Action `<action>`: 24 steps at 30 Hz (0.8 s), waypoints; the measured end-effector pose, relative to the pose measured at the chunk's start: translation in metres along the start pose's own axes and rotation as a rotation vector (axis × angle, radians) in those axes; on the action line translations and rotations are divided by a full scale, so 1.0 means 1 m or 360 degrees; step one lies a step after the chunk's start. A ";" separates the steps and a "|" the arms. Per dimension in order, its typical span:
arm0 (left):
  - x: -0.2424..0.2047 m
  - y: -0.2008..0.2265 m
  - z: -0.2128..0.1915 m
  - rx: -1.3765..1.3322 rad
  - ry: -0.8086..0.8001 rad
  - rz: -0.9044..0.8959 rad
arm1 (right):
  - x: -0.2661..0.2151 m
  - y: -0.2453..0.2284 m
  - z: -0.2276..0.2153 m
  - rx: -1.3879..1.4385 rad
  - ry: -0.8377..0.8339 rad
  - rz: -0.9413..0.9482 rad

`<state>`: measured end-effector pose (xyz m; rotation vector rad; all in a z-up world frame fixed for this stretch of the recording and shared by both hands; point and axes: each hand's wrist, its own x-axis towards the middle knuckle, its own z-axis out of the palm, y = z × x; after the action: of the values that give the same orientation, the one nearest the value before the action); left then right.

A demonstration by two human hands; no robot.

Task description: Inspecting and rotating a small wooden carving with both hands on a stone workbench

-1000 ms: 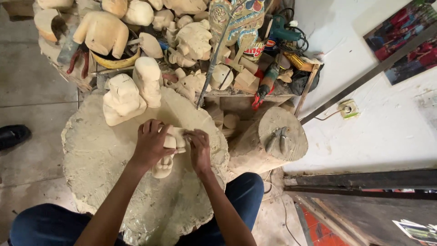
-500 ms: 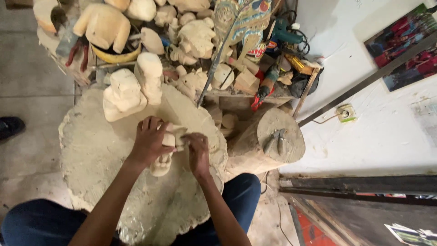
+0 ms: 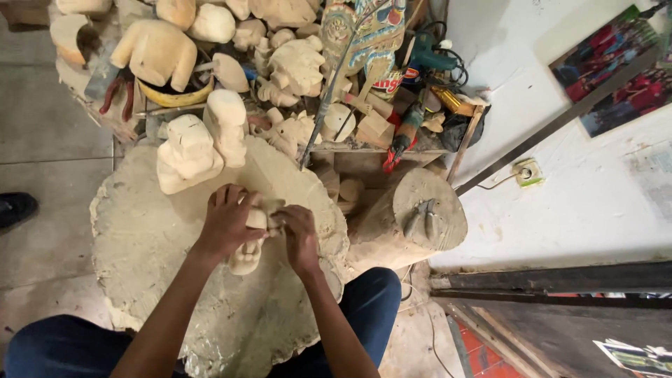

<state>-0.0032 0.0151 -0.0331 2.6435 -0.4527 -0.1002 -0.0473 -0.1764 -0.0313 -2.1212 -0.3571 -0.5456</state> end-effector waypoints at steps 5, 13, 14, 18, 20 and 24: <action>0.004 -0.002 0.004 -0.0009 0.0009 -0.0038 | -0.002 0.022 0.004 -0.0013 0.0100 -0.0032; 0.001 0.002 -0.003 -0.0084 0.0019 -0.0024 | -0.006 0.024 0.007 -0.0047 0.0197 -0.0006; 0.002 0.000 -0.001 -0.0068 0.0000 -0.0054 | -0.006 0.016 0.007 -0.0023 0.0119 0.0019; 0.000 0.000 -0.005 -0.0082 0.0032 -0.0041 | -0.012 0.039 0.016 0.0092 0.0054 0.0002; 0.000 0.000 -0.002 -0.0083 0.0042 -0.0046 | -0.009 0.034 0.011 0.0062 0.0100 0.0017; 0.001 -0.004 0.003 -0.0064 0.0042 -0.0055 | -0.008 0.003 0.001 0.0105 0.0062 0.0008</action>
<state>-0.0019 0.0164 -0.0376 2.6102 -0.3923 -0.0843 -0.0526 -0.1778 -0.0379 -2.0450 -0.3433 -0.5638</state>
